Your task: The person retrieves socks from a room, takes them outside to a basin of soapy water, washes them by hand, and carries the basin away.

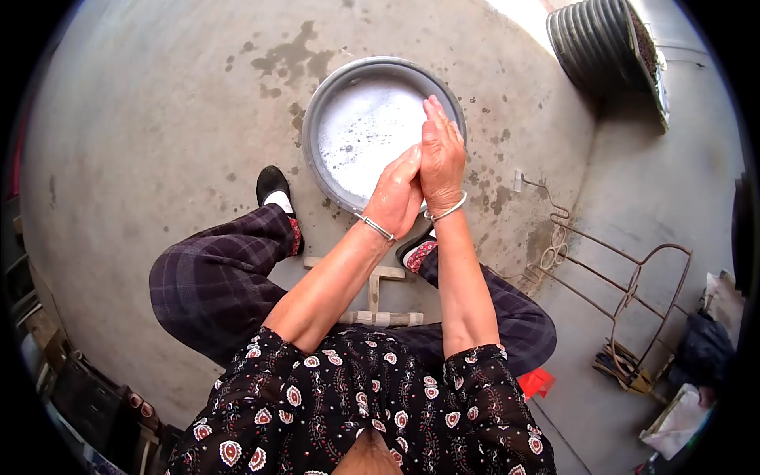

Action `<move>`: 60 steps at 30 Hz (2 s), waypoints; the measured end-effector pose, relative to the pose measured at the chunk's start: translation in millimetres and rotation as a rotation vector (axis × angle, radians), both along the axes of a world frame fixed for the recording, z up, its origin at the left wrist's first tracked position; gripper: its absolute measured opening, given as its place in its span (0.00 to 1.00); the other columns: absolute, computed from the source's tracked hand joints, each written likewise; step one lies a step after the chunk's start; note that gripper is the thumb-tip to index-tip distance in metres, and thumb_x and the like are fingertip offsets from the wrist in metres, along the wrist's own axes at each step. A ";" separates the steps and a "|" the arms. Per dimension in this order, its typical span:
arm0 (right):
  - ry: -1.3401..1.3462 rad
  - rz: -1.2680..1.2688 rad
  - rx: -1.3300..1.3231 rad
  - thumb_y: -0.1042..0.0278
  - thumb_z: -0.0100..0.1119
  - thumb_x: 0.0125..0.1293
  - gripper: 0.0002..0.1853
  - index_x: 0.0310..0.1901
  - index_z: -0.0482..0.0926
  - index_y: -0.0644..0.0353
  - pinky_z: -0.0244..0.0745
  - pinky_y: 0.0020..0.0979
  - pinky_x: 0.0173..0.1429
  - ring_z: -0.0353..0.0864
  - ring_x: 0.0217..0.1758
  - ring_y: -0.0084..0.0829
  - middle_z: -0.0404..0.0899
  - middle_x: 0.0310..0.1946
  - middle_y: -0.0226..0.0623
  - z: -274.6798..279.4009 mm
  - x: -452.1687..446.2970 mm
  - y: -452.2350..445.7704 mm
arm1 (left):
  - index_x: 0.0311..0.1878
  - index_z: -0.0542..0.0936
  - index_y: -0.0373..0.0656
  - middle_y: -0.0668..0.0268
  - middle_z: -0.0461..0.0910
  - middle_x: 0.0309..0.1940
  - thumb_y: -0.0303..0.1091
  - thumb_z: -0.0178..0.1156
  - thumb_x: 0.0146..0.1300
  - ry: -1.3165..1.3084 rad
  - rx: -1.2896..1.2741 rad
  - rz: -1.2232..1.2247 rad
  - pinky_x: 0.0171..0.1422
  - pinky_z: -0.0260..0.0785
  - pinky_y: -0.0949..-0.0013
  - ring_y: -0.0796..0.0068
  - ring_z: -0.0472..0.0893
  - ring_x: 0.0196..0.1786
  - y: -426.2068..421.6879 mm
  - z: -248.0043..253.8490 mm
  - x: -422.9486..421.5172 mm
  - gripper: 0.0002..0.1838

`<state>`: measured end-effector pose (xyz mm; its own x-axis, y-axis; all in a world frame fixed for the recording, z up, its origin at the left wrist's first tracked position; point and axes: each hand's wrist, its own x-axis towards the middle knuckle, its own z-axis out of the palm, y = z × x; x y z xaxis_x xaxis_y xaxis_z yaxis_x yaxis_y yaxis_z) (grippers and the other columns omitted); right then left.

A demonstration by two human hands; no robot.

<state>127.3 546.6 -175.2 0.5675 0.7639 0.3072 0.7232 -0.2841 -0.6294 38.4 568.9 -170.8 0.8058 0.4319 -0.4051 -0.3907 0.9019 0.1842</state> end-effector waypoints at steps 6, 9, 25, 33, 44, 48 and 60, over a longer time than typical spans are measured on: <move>0.105 0.092 0.035 0.58 0.38 0.67 0.22 0.52 0.73 0.65 0.45 0.40 0.69 0.65 0.63 0.41 0.70 0.55 0.48 6.3 -35.7 -5.5 | 0.61 0.62 0.35 0.59 0.65 0.59 0.41 0.42 0.69 -0.057 -0.047 0.037 0.66 0.55 0.68 0.69 0.65 0.61 2.5 -15.7 -4.3 0.23; 0.034 0.023 0.014 0.57 0.36 0.68 0.22 0.52 0.73 0.65 0.45 0.41 0.68 0.62 0.65 0.41 0.69 0.56 0.47 -4.8 -1.3 -1.7 | 0.57 0.67 0.37 0.63 0.69 0.54 0.40 0.42 0.69 -0.034 0.060 -0.017 0.63 0.58 0.70 0.75 0.68 0.56 0.3 -0.8 -4.7 0.20; 1.094 -0.151 0.301 0.54 0.48 0.66 0.26 0.58 0.64 0.67 0.54 0.31 0.66 0.61 0.63 0.31 0.64 0.58 0.42 14.7 -94.2 -12.8 | 0.59 0.63 0.32 0.53 0.68 0.54 0.54 0.42 0.66 0.547 0.478 0.113 0.60 0.61 0.67 0.64 0.69 0.57 13.5 -33.1 -4.8 0.32; 1.584 -0.185 0.448 0.62 0.58 0.62 0.14 0.40 0.72 0.64 0.62 0.16 0.23 0.67 0.22 0.16 0.72 0.27 0.29 -1.6 -51.9 -12.6 | 0.46 0.71 0.31 0.55 0.77 0.38 0.56 0.40 0.67 0.433 0.133 0.045 0.40 0.72 0.71 0.72 0.77 0.36 13.1 -33.8 -4.1 0.30; 1.511 -0.327 0.330 0.51 0.47 0.66 0.19 0.24 0.65 0.56 0.40 0.22 0.14 0.47 0.10 0.17 0.56 0.12 0.24 14.2 -46.8 -0.4 | 0.45 0.70 0.29 0.53 0.76 0.36 0.54 0.42 0.66 0.387 -0.022 0.168 0.45 0.71 0.67 0.67 0.77 0.38 18.1 -46.0 -2.5 0.30; 1.463 -0.375 0.318 0.50 0.44 0.67 0.21 0.21 0.61 0.54 0.40 0.22 0.14 0.47 0.10 0.17 0.55 0.11 0.24 13.4 -42.8 -0.8 | 0.46 0.70 0.30 0.54 0.76 0.38 0.52 0.42 0.67 0.438 0.031 0.112 0.44 0.72 0.68 0.69 0.77 0.38 15.6 -46.5 -2.5 0.27; 1.064 -0.243 0.335 0.59 0.41 0.69 0.15 0.36 0.69 0.63 0.68 0.27 0.45 0.70 0.38 0.25 0.72 0.34 0.35 -2.3 -20.1 -17.9 | 0.42 0.75 0.36 0.63 0.77 0.35 0.43 0.45 0.67 0.485 0.450 -0.101 0.48 0.69 0.71 0.75 0.75 0.40 -19.4 -38.0 14.9 0.18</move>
